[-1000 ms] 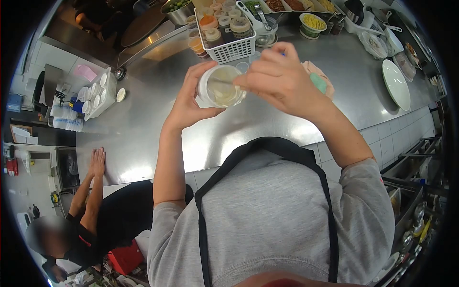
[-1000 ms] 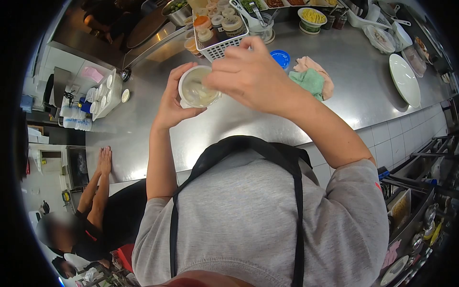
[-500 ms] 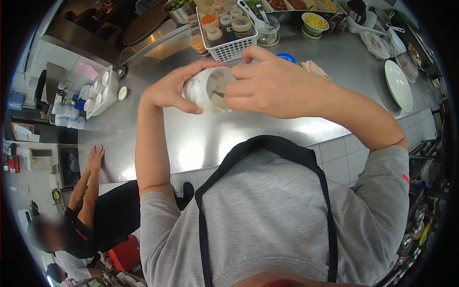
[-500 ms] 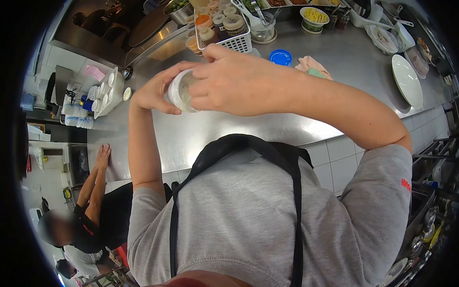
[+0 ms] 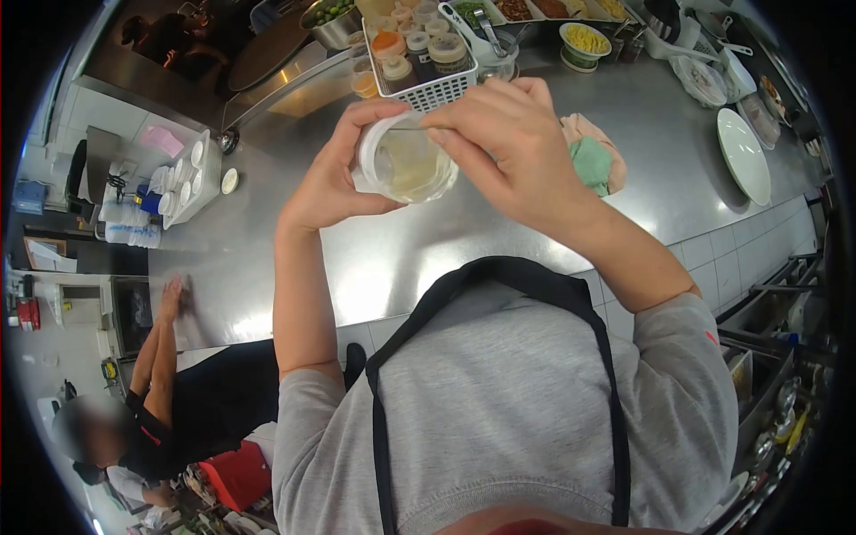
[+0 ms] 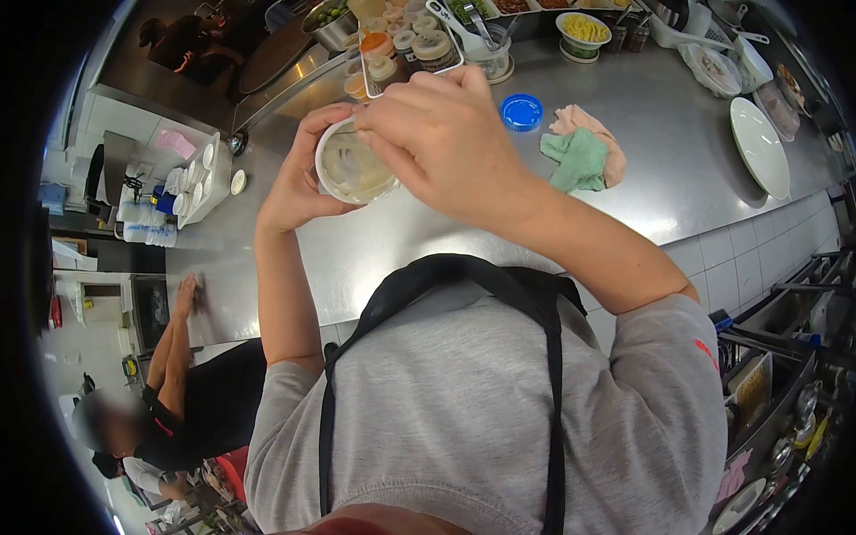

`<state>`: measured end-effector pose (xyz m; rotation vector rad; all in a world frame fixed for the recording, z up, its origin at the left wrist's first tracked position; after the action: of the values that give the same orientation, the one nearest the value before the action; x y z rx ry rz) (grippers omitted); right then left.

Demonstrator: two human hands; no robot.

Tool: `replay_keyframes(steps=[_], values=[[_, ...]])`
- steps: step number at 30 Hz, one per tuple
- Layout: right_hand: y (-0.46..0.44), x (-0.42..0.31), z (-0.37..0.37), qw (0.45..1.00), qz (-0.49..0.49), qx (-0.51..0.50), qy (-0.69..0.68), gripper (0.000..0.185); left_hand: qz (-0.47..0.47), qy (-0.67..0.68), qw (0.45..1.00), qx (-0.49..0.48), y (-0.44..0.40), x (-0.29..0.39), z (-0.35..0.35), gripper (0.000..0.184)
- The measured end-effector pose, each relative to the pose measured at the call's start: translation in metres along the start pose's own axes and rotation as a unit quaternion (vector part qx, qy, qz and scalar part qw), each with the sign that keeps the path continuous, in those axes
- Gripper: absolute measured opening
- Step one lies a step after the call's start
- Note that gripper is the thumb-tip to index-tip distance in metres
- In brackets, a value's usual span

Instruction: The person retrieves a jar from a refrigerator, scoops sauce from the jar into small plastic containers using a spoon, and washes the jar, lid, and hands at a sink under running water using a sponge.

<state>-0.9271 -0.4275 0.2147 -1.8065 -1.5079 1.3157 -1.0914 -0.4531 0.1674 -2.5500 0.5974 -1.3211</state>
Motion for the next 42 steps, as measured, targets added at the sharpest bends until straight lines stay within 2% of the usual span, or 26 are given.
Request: replay_keyframes(steps=[1,3,4,6,11,13,14,15,17,19,20,22,24,25,27,28,30,32,34,38,42], values=[[0.0,-0.001,0.001,1.0,-0.002,0.013,0.0,0.006,0.0,0.0,1.0,0.0,0.0,-0.001,0.003,0.087],[0.0,-0.002,0.004,1.0,0.008,0.006,-0.025,0.006,0.026,-0.029,0.996,0.078,0.003,-0.002,-0.001,0.093],[0.001,-0.003,0.006,0.999,0.02,-0.001,-0.049,0.006,0.026,-0.028,0.996,0.078,0.004,-0.005,0.002,0.093],[0.001,-0.006,0.004,0.999,0.017,-0.02,-0.042,0.006,0.047,-0.032,0.983,0.173,0.008,-0.006,-0.004,0.096],[-0.008,0.004,-0.007,0.998,0.051,-0.026,-0.038,0.007,0.067,-0.093,0.96,0.255,0.015,-0.008,0.0,0.095],[-0.008,0.005,-0.01,0.996,0.031,0.07,-0.045,0.008,0.086,-0.119,0.947,0.286,0.014,-0.006,0.005,0.095],[-0.007,0.005,-0.005,0.996,0.031,0.07,-0.046,0.008,0.114,-0.167,0.925,0.321,0.015,-0.001,0.007,0.095],[-0.003,0.006,0.001,0.996,0.035,0.063,-0.052,0.008,0.143,-0.216,0.898,0.355,0.017,0.004,0.01,0.094],[-0.003,0.005,0.004,0.996,0.042,0.056,-0.058,0.008,0.145,-0.241,0.891,0.356,0.016,0.006,0.011,0.094],[-0.004,-0.007,0.012,0.999,-0.026,-0.03,-0.036,0.006,0.147,-0.265,0.883,0.358,0.018,0.006,0.011,0.093],[-0.005,-0.005,0.009,0.999,-0.025,-0.03,-0.036,0.006,0.147,-0.254,0.897,0.331,0.018,0.003,0.011,0.092],[-0.003,-0.006,0.011,0.989,-0.093,-0.115,0.029,0.005,0.148,-0.241,0.91,0.303,0.018,0.0,0.01,0.091],[-0.002,0.002,0.006,0.984,-0.101,-0.144,0.03,0.005,0.092,-0.155,0.951,0.253,0.016,-0.011,0.008,0.092],[-0.001,0.004,0.006,0.978,-0.11,-0.173,0.03,0.004,0.092,-0.155,0.95,0.253,0.018,-0.009,0.005,0.092],[-0.005,0.004,-0.004,0.977,-0.121,-0.173,0.019,0.009,0.019,-0.028,0.986,0.164,0.012,-0.017,0.005,0.094],[-0.008,0.001,-0.008,0.976,-0.132,-0.172,0.008,0.014,0.02,-0.027,0.986,0.163,0.012,-0.015,0.0,0.094],[-0.014,-0.004,-0.016,0.976,-0.151,-0.154,0.03,0.015,-0.006,0.007,0.995,0.095,0.009,-0.015,0.0,0.095],[-0.017,-0.009,-0.015,0.975,-0.169,-0.134,0.049,0.016,0.001,-0.011,0.998,0.069,0.007,-0.008,-0.003,0.094],[-0.016,-0.012,-0.006,0.963,-0.208,-0.127,0.113,0.007,0.008,-0.029,0.999,0.04,0.003,0.001,-0.002,0.093],[-0.008,-0.011,-0.002,0.956,-0.208,-0.145,0.146,0.007,0.004,-0.035,0.998,0.043,0.003,0.004,-0.009,0.088],[-0.002,-0.007,-0.003,0.966,-0.155,-0.179,0.101,0.007,-0.011,-0.046,0.999,0.016,0.005,-0.001,-0.005,0.091]])
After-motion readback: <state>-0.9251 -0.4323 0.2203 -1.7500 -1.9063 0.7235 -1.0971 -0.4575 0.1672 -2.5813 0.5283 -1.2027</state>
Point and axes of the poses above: each hand's wrist, its own y-axis away from the middle knuckle, its own z-axis out of the palm, x = y × z, the point moved 7 cm from there along -y, towards the middle knuckle, and after that the axes turned 10 degrees about -y, right-handed, at the moved point
